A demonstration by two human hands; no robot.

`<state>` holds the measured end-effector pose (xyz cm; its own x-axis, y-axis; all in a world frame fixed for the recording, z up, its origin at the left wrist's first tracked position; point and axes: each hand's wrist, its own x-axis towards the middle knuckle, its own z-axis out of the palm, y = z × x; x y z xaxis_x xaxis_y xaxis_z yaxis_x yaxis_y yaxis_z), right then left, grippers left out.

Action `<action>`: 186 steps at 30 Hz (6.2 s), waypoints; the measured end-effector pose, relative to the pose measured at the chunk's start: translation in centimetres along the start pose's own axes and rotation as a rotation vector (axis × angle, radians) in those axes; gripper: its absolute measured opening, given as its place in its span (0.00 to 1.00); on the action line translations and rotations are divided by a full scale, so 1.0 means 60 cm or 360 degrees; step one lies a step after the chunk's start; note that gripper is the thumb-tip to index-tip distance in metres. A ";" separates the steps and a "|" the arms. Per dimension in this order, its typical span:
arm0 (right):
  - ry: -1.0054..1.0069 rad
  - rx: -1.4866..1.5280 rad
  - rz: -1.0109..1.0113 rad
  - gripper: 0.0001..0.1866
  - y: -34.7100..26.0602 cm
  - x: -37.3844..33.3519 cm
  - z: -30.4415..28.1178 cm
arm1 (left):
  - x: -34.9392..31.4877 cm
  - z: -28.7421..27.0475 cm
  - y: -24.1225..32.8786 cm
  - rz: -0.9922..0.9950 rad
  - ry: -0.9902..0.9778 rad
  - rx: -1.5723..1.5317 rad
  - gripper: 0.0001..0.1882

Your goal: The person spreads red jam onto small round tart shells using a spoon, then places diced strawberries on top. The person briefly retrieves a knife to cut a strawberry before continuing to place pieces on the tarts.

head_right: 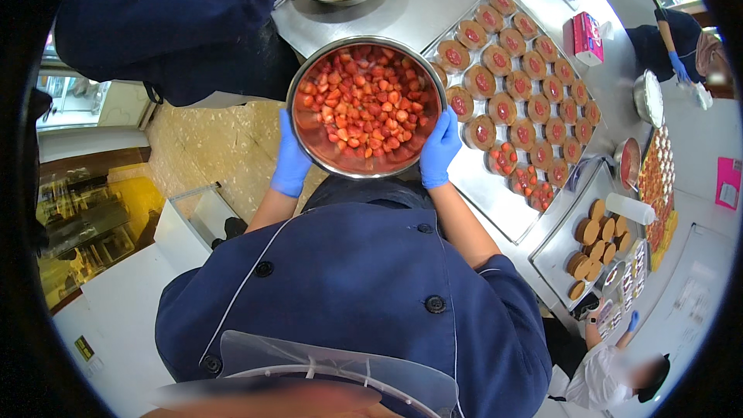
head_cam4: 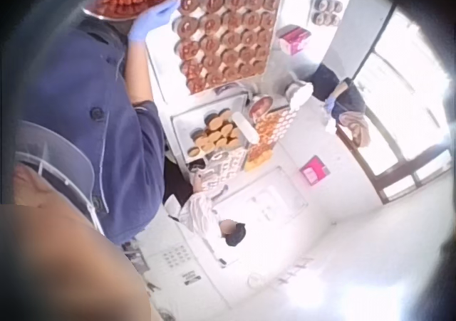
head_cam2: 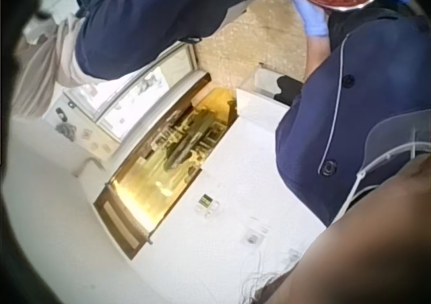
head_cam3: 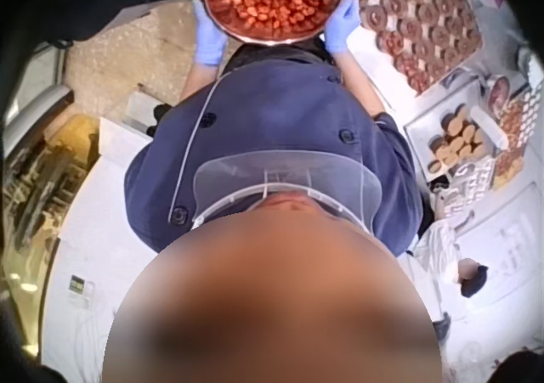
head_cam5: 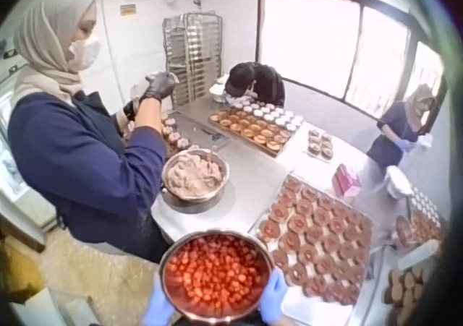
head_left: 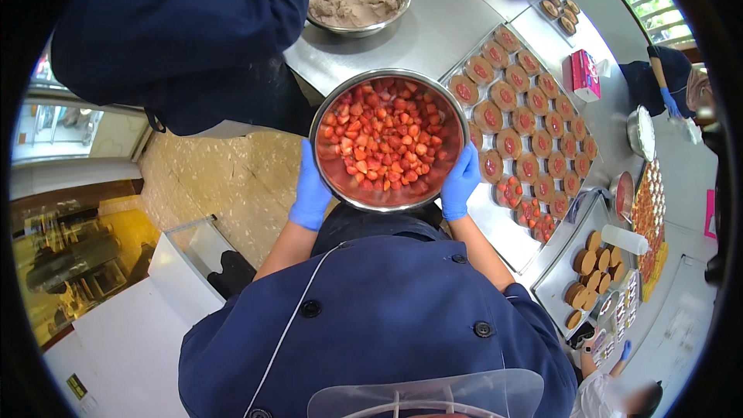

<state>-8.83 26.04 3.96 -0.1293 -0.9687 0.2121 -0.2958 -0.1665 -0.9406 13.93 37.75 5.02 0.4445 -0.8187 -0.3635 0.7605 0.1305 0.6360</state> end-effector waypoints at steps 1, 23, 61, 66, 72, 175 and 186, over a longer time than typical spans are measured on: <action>0.0064 -0.0028 0.0106 0.19 0.005 0.000 0.002 | -0.004 0.000 -0.002 0.0022 -0.0016 -0.0107 0.34; -0.0382 -0.0934 -0.0627 0.17 0.013 0.018 -0.014 | 0.015 -0.099 -0.057 -0.0387 0.0285 0.0071 0.30; -0.0833 -0.1685 -0.0463 0.08 0.145 0.131 -0.197 | 0.015 -0.125 -0.075 -0.0313 0.0277 0.0215 0.28; -0.0701 -0.0614 -0.0437 0.06 0.027 0.083 -0.080 | 0.007 -0.109 -0.065 -0.0435 0.0357 0.0246 0.29; -0.1654 -0.0746 -0.0612 0.12 0.011 -0.036 0.119 | 0.002 -0.089 -0.055 -0.0475 0.0287 0.0070 0.30; -0.2041 -0.1091 -0.1105 0.11 0.036 -0.049 0.151 | -0.008 -0.061 -0.062 -0.0443 0.0230 0.0200 0.29; -0.1149 0.0043 0.0109 0.07 0.016 0.143 -0.102 | 0.006 -0.080 -0.074 -0.0398 0.0202 0.0303 0.28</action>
<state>-16.03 18.70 6.52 0.5129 -0.8558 -0.0667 -0.2847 -0.0963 -0.9538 12.98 39.56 -1.18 0.3200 -0.7346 -0.5983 0.7566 -0.1820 0.6280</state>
